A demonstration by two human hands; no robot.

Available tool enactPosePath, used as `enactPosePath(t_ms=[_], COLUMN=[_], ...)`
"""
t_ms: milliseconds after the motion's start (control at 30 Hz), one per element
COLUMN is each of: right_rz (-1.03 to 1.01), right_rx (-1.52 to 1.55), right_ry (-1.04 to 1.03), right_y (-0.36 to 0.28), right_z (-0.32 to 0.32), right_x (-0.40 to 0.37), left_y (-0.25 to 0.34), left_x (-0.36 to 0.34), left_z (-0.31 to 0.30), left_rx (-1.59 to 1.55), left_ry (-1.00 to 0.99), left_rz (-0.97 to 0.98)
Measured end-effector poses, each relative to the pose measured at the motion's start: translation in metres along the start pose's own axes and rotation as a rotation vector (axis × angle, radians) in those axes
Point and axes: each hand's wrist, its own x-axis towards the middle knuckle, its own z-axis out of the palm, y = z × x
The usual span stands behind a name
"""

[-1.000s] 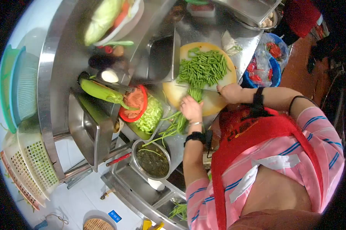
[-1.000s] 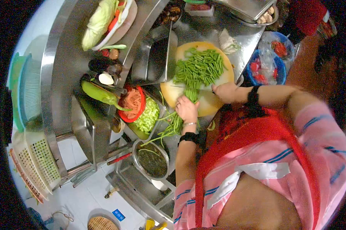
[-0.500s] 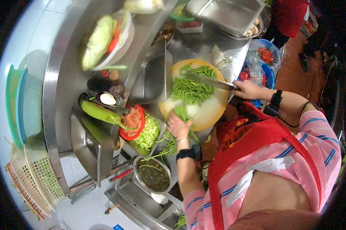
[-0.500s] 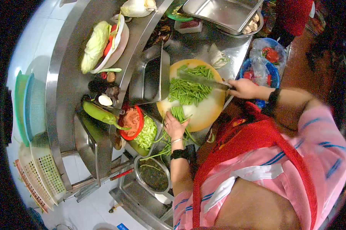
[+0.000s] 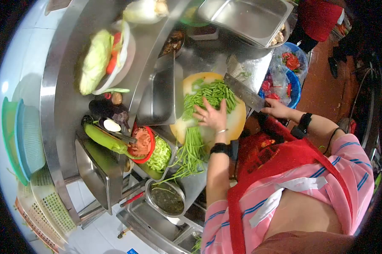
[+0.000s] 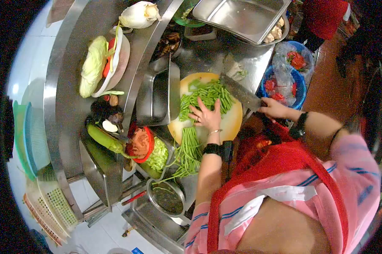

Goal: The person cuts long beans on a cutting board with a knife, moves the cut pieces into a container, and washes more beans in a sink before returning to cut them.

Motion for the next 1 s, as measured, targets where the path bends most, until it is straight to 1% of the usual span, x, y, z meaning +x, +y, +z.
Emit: enactPosePath(t_ms=[33,67,133,167,200,233,267,300,367,400,467,533,600,667,767,800,867,900,1000], right_rz=[0.055,0.076,0.046,0.045,0.085,0.067,0.047,0.014,0.039,0.065,0.089,0.022,0.013,0.002,-0.075,-0.11,-0.189,-0.121,-0.214], right_rx=[0.071,0.046,0.037,0.01,-0.011,0.039,0.087,0.155,0.138,0.122,0.131,0.145,0.122,0.103,-0.01,-0.011,-0.094,-0.129,-0.35], right_ry=[-0.033,-0.074,-0.121,-0.131,-0.15,-0.182,-0.215,-0.264,-0.277,-0.28,-0.304,-0.32,-0.336,-0.347,-0.401,-0.382,-0.393,-0.355,-0.245], right_y=[-0.021,-0.021,-0.031,-0.02,-0.028,-0.023,-0.018,-0.021,-0.028,-0.036,-0.043,-0.05,-0.065,-0.085,-0.151,-0.172,-0.21,-0.235,-0.247], right_z=[0.006,0.009,0.023,0.031,0.039,0.045,0.053,0.057,0.061,0.06,0.06,0.058,0.056,0.053,0.051,0.053,0.061,0.066,0.061], right_x=[-0.008,-0.005,-0.003,0.007,0.009,0.014,0.022,0.026,0.028,0.027,0.021,0.016,0.008,-0.003,-0.01,-0.008,0.012,0.015,0.028], left_y=[0.006,0.011,0.02,0.022,0.022,0.021,0.016,0.013,0.008,0.005,-0.002,0.005,0.012,0.021,0.031,0.031,0.013,0.001,-0.042], left_x=[0.002,0.004,0.002,0.002,0.004,0.005,0.008,0.012,0.014,0.017,0.017,0.013,0.009,0.011,0.031,0.044,0.081,0.101,0.136], left_z=[0.003,0.006,0.011,0.013,0.015,0.02,0.024,0.024,0.023,0.024,0.027,0.015,-0.002,-0.031,-0.085,-0.102,-0.123,-0.129,-0.143], left_rx=[0.015,0.029,0.062,0.05,0.038,0.077,0.081,0.035,-0.053,-0.052,-0.196,-0.218,-0.236,-0.276,-0.266,-0.239,-0.223,-0.227,-0.181], left_ry=[0.011,0.022,0.035,0.083,0.136,0.257,0.262,0.341,0.498,0.506,0.583,0.599,0.618,0.642,0.682,0.705,0.656,0.569,0.267], left_rz=[-0.01,-0.021,-0.026,-0.01,0.006,0.033,0.025,0.049,0.1,0.091,0.178,0.141,0.104,0.122,0.128,0.126,0.095,0.032,-0.117])
